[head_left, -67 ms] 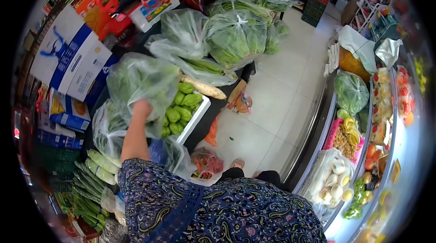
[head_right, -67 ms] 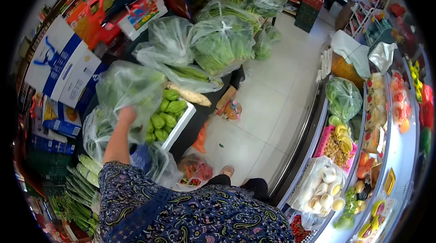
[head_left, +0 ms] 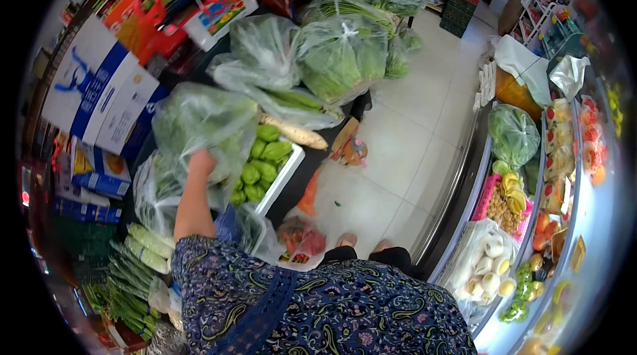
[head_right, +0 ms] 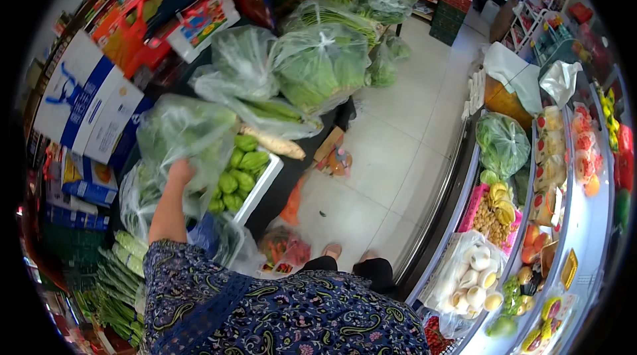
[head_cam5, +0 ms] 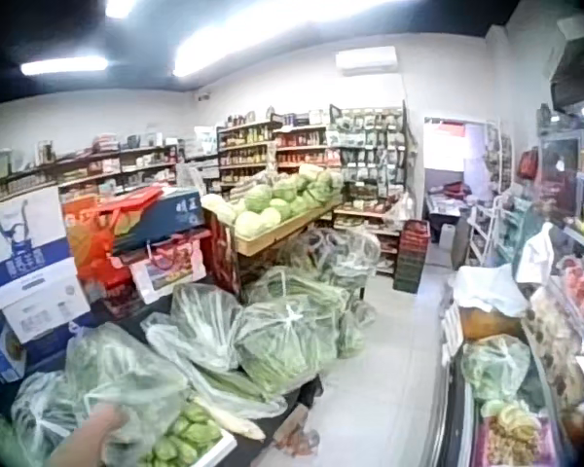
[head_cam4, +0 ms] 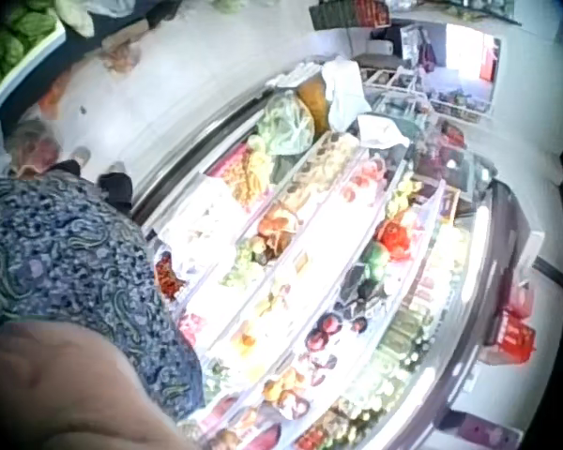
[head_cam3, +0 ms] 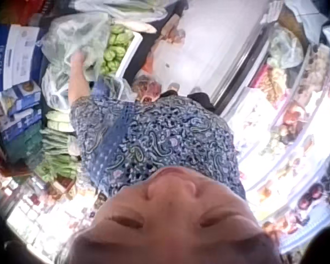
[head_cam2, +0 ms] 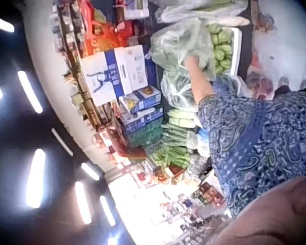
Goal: The person walks through a small grocery store, retrieves a stack of flat cardboard pieces, and assembles them into open-top boxes. They fold the sides and tuck the flaps to form the box structure, repeating the process for several units.
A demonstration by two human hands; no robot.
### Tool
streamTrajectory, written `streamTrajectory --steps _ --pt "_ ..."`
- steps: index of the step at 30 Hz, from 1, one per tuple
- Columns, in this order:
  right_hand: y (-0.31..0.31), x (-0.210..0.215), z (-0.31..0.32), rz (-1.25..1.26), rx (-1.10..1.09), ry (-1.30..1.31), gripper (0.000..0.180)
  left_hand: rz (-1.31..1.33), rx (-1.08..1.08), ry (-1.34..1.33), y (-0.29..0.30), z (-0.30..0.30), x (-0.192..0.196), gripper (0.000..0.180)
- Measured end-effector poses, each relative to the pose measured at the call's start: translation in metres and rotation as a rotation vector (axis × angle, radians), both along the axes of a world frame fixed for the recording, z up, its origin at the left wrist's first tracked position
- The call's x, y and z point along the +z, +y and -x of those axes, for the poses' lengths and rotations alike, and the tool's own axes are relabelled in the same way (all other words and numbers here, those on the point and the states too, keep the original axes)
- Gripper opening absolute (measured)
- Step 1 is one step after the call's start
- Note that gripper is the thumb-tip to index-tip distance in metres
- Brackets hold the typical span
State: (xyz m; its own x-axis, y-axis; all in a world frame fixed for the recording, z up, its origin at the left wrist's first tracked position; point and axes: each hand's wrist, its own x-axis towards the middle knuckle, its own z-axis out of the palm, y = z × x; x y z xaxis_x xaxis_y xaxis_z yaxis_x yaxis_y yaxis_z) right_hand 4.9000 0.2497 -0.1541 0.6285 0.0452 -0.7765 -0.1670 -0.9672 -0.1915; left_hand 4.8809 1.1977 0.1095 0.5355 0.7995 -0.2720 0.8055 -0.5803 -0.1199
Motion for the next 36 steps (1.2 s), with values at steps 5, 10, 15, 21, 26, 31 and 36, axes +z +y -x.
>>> streamTrajectory --steps 5,10,15,21,26,31,36 --pt "0.003 -0.026 -0.113 -0.036 -0.014 -0.029 0.025 0.107 0.314 -0.035 0.023 0.021 -0.041 0.045" --pt "-0.029 -0.082 -0.256 -0.016 0.172 -0.120 0.027 -0.095 0.271 -0.325 -0.031 0.000 -0.034 0.034" --pt "0.003 -0.013 -0.510 -0.224 -0.068 -0.262 0.028 -0.213 0.531 -0.491 -0.092 -0.057 -0.009 0.030" --pt "0.055 0.052 -0.718 -0.245 0.017 -0.431 0.031 0.102 0.591 -1.168 -0.142 -0.256 0.030 0.023" --pt "0.076 0.053 -0.813 -0.236 0.148 -0.316 0.029 0.148 0.177 -1.217 -0.148 -0.494 0.052 0.021" --pt "0.053 0.031 -0.835 -0.089 0.223 -0.210 0.030 0.095 -0.144 -1.207 -0.146 -0.765 0.015 0.020" --pt "-0.009 -0.011 -0.852 -0.006 0.061 -0.097 0.027 0.362 -0.468 -1.062 -0.268 -1.039 -0.024 0.021"
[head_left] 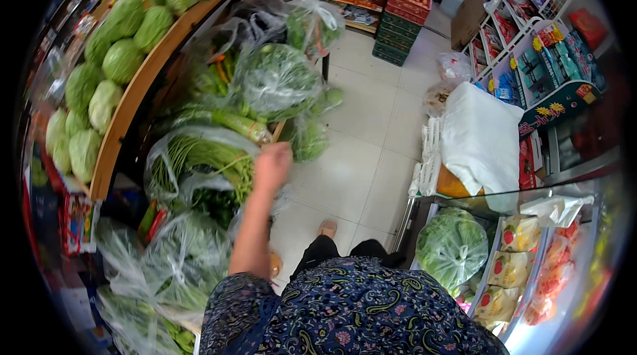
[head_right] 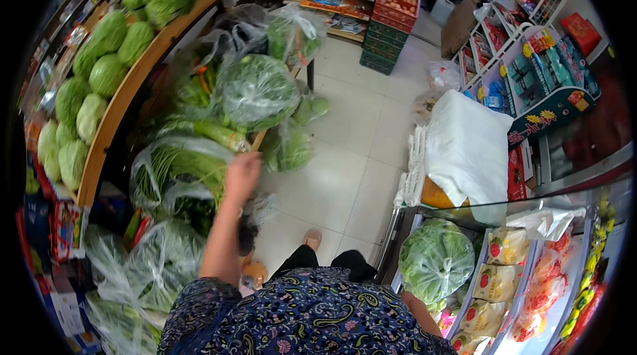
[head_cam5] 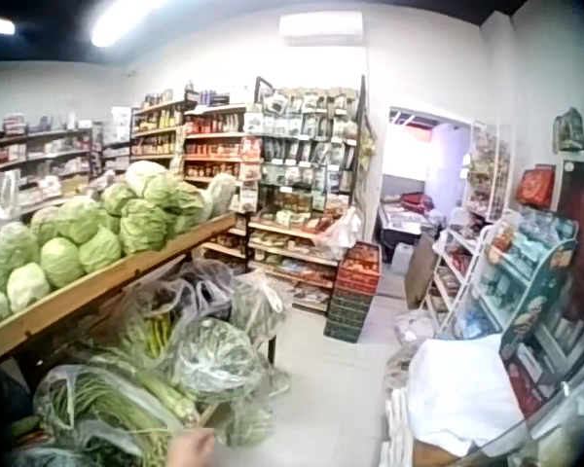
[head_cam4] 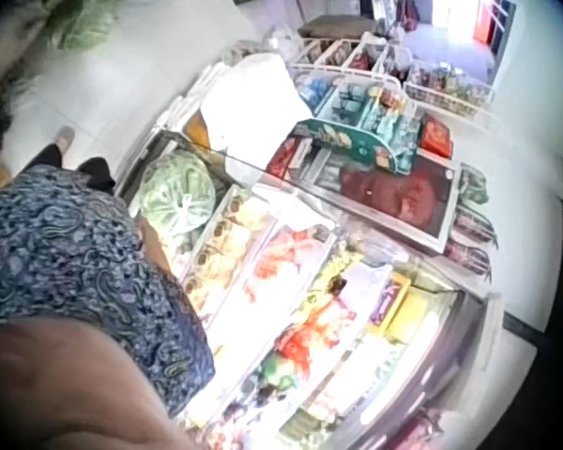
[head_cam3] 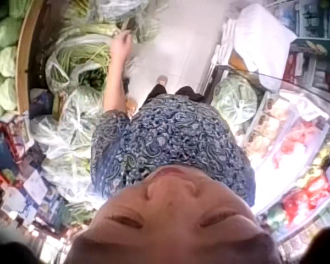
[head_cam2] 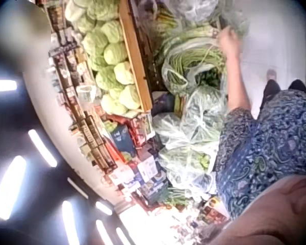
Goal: The person walks through a small grocery store, retrieves a stack of flat cardboard pieces, and assembles them into open-top boxes. They fold the sides and tuck the flaps to form the box structure, repeating the process for several units.
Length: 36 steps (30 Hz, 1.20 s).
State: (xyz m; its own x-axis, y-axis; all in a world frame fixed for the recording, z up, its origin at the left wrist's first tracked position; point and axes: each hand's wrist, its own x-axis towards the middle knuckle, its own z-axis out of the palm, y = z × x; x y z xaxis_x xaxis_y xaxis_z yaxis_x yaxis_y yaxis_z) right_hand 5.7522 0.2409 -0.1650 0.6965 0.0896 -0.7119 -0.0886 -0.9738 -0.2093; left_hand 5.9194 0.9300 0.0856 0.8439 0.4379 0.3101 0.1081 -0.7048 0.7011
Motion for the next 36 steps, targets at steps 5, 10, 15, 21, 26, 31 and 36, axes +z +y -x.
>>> streamTrajectory --steps 5,10,15,21,26,31,36 --pt "0.000 -0.025 -0.059 -0.003 -0.148 0.053 0.026 -0.027 -0.824 0.164 -0.159 -0.152 -0.031 0.026" --pt "0.030 -0.070 -0.172 -0.041 -0.137 0.130 0.027 -0.322 -1.025 0.623 -0.190 -0.243 -0.068 0.015" --pt "0.089 -0.046 -0.402 -0.110 -0.009 0.105 0.031 -0.532 -0.778 1.225 -0.101 -0.251 -0.165 0.031" --pt "0.121 0.054 -0.644 -0.456 -0.165 -0.317 0.031 0.001 -0.599 1.165 -0.029 -0.252 -0.244 0.031" --pt "0.099 0.057 -0.783 -0.340 -0.010 -0.278 0.030 0.349 -0.269 1.254 -0.028 -0.319 -0.276 0.028" --pt "0.025 -0.010 -0.829 0.014 0.298 -0.283 0.027 0.388 -0.308 1.414 -0.023 -0.453 -0.290 0.024" --pt "0.012 -0.001 -0.813 -0.049 -0.134 0.164 0.030 0.364 -0.413 1.407 -0.020 -0.692 -0.324 0.022"
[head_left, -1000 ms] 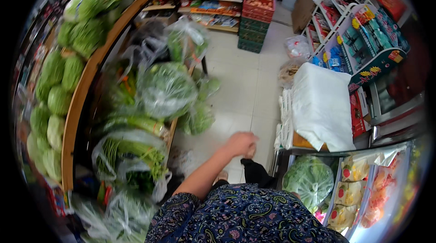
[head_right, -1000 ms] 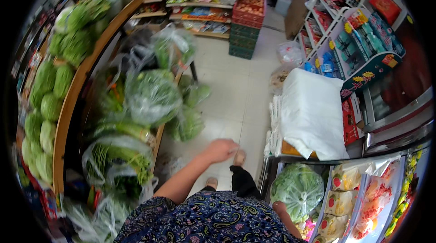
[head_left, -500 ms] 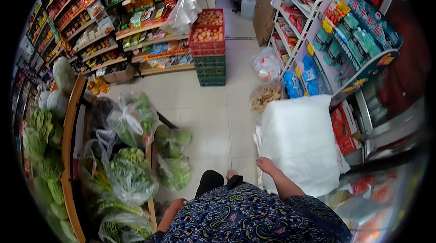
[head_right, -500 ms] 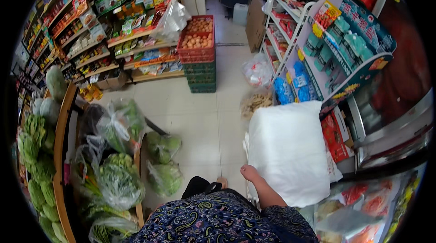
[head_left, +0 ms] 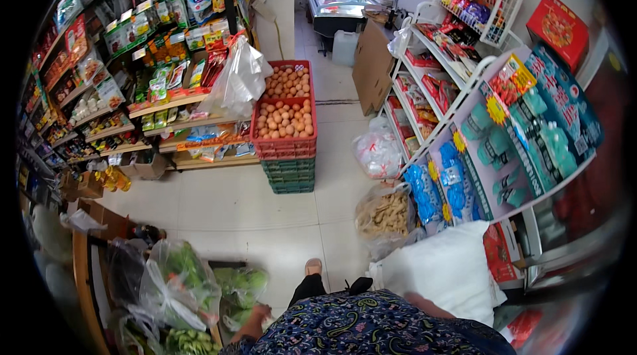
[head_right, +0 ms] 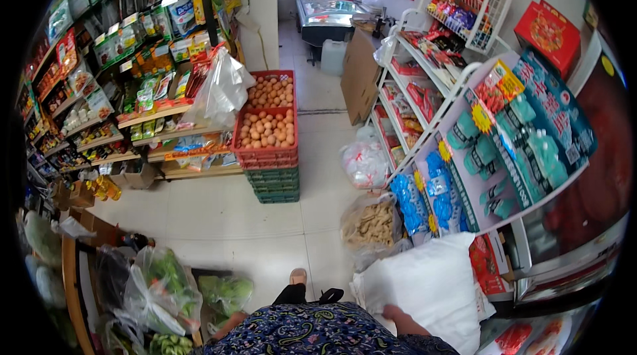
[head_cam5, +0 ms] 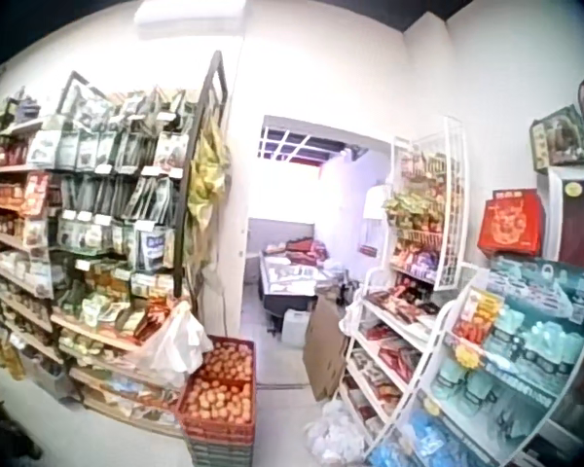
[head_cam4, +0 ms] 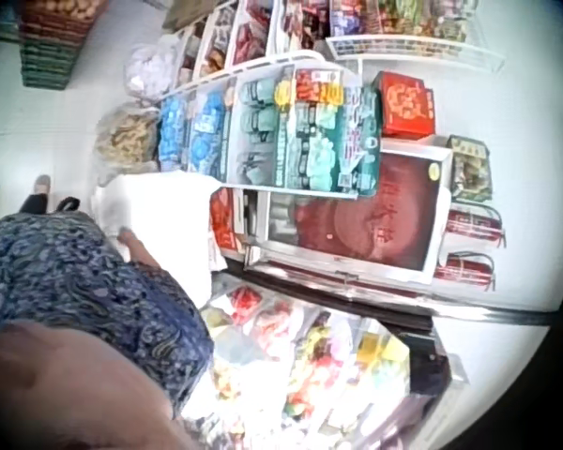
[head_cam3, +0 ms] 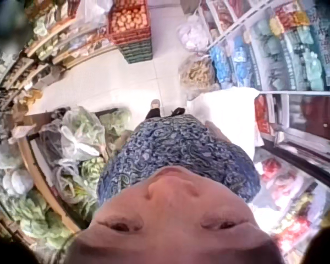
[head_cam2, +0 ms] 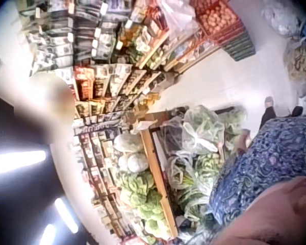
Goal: The person walks through a small grocery store, retrieves a stack of flat cardboard pieces, and assembles them into open-top boxes. They fold the sides and tuck the flaps to form the box structure, repeating the process for several units.
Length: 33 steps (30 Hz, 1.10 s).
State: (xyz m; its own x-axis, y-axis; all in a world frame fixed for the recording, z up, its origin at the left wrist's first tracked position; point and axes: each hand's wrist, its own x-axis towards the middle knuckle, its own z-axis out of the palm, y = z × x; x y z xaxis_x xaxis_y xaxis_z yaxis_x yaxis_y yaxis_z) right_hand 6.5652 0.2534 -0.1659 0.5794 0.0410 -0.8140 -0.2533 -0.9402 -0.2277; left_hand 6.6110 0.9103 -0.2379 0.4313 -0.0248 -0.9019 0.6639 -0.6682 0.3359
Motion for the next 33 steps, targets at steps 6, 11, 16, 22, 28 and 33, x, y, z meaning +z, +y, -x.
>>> streamTrajectory --steps 6,11,16,22,28,33 --pt "-0.032 -0.038 -0.029 -0.023 -0.305 -0.180 0.033 -0.350 -0.885 -0.739 -0.069 -0.331 0.011 0.025" --pt "-0.010 -0.043 -0.137 -0.041 -0.381 -0.129 0.031 0.148 0.054 -0.771 -0.156 -0.509 0.086 0.032" --pt "-0.051 -0.056 -0.264 -0.004 -0.396 -0.050 0.028 0.067 0.029 -0.889 -0.202 -0.585 0.139 0.044" --pt "-0.123 -0.103 -0.437 0.053 -0.182 -0.058 0.025 -0.293 -0.208 -0.804 -0.200 -0.622 0.151 0.064" --pt "-0.156 -0.018 -0.633 -0.183 -0.561 -0.400 0.023 -0.293 -0.441 -0.262 -0.229 -0.651 0.169 0.052" --pt "-0.174 -0.001 -0.709 -0.298 -0.757 -0.279 0.025 -0.055 -0.624 -0.169 -0.262 -0.726 0.148 0.035"
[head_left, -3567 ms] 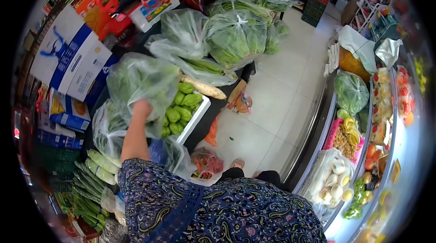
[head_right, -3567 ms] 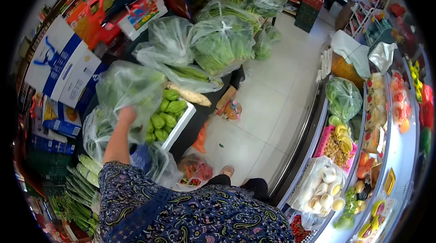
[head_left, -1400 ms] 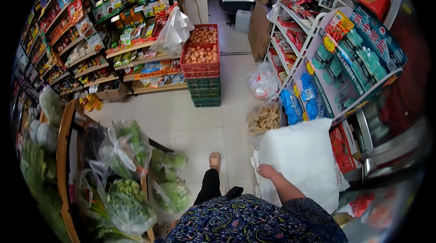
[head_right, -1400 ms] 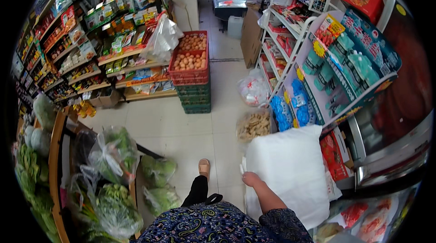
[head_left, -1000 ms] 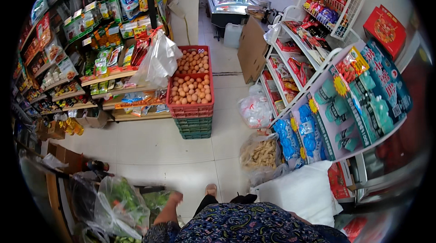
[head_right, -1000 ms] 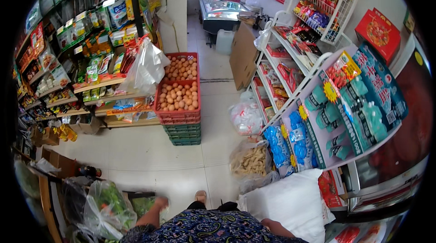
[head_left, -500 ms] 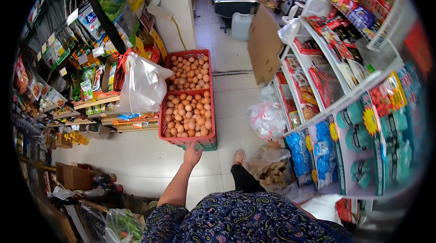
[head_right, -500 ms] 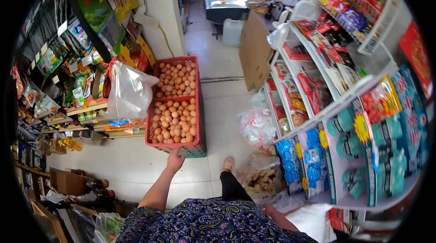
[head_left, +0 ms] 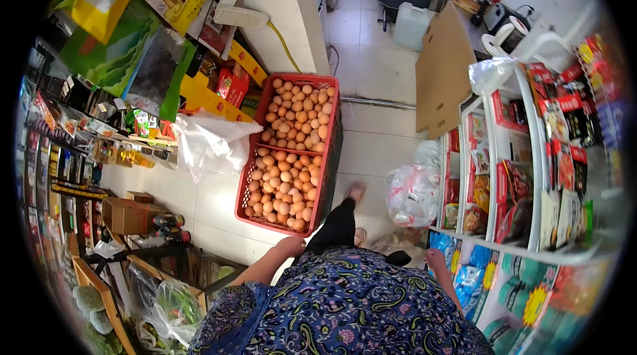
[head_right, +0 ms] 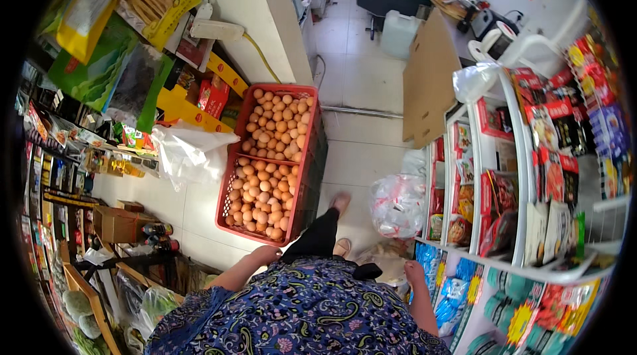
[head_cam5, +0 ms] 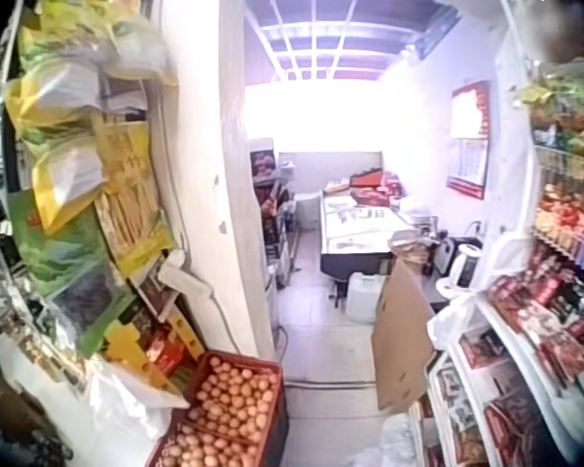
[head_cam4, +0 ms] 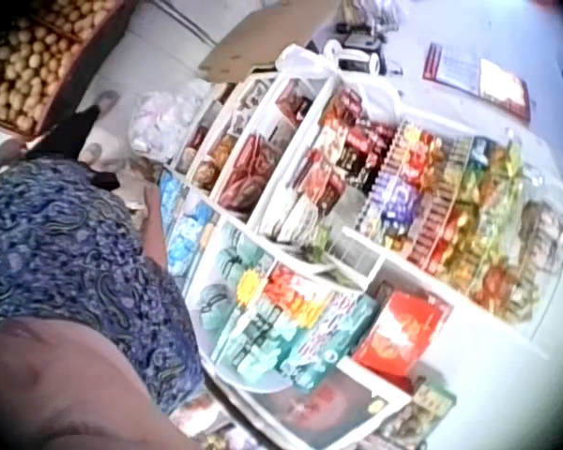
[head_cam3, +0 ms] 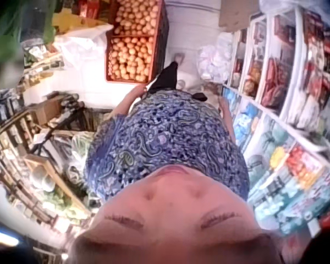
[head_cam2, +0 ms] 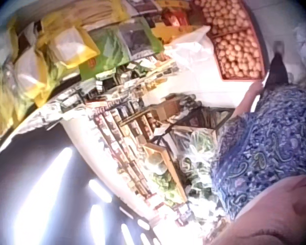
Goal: The person walks through a small grocery store, retrieves a stack of flat cardboard pieces, and assembles them into open-top boxes. They fold the sides and tuck the flaps to form the box structure, repeating the process for several units.
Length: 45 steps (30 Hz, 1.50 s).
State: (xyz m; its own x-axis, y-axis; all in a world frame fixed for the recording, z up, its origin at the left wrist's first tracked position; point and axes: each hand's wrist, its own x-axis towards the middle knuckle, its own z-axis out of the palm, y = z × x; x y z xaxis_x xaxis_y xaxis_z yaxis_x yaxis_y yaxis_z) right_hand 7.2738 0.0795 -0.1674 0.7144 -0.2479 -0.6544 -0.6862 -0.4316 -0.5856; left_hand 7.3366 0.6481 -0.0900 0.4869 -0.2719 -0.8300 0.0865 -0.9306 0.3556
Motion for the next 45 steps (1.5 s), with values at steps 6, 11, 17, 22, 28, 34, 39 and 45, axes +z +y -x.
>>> streamTrajectory --steps 6,11,17,22,28,34,39,45 --pt "-0.017 -0.002 -0.039 0.204 0.362 0.224 0.030 0.013 -0.136 -0.095 -0.076 -0.181 0.040 0.031" --pt "-0.032 0.006 -0.118 0.260 0.402 0.305 0.032 0.106 -0.003 -0.401 -0.098 -0.322 0.006 0.029" --pt "-0.048 0.054 -0.248 0.423 0.399 0.238 0.034 0.024 0.123 -0.246 -0.084 -0.410 0.003 0.029" --pt "0.000 0.106 -0.426 0.095 0.012 -0.019 0.029 0.028 0.216 -0.214 -0.072 -0.422 -0.002 0.030" --pt "0.040 0.114 -0.537 -0.045 0.379 0.019 0.026 0.029 0.329 -0.159 -0.077 -0.428 -0.012 0.034" --pt "0.004 0.035 -0.585 0.378 1.000 0.301 0.037 0.001 0.395 -0.080 -0.087 -0.435 -0.021 0.039" --pt "-0.020 0.012 -0.699 0.219 1.110 0.274 0.042 -0.015 0.517 -0.043 -0.098 -0.438 -0.058 0.044" --pt "-0.045 0.006 -0.841 0.145 0.679 -0.004 0.037 0.014 0.744 0.065 -0.130 -0.535 -0.032 0.035"
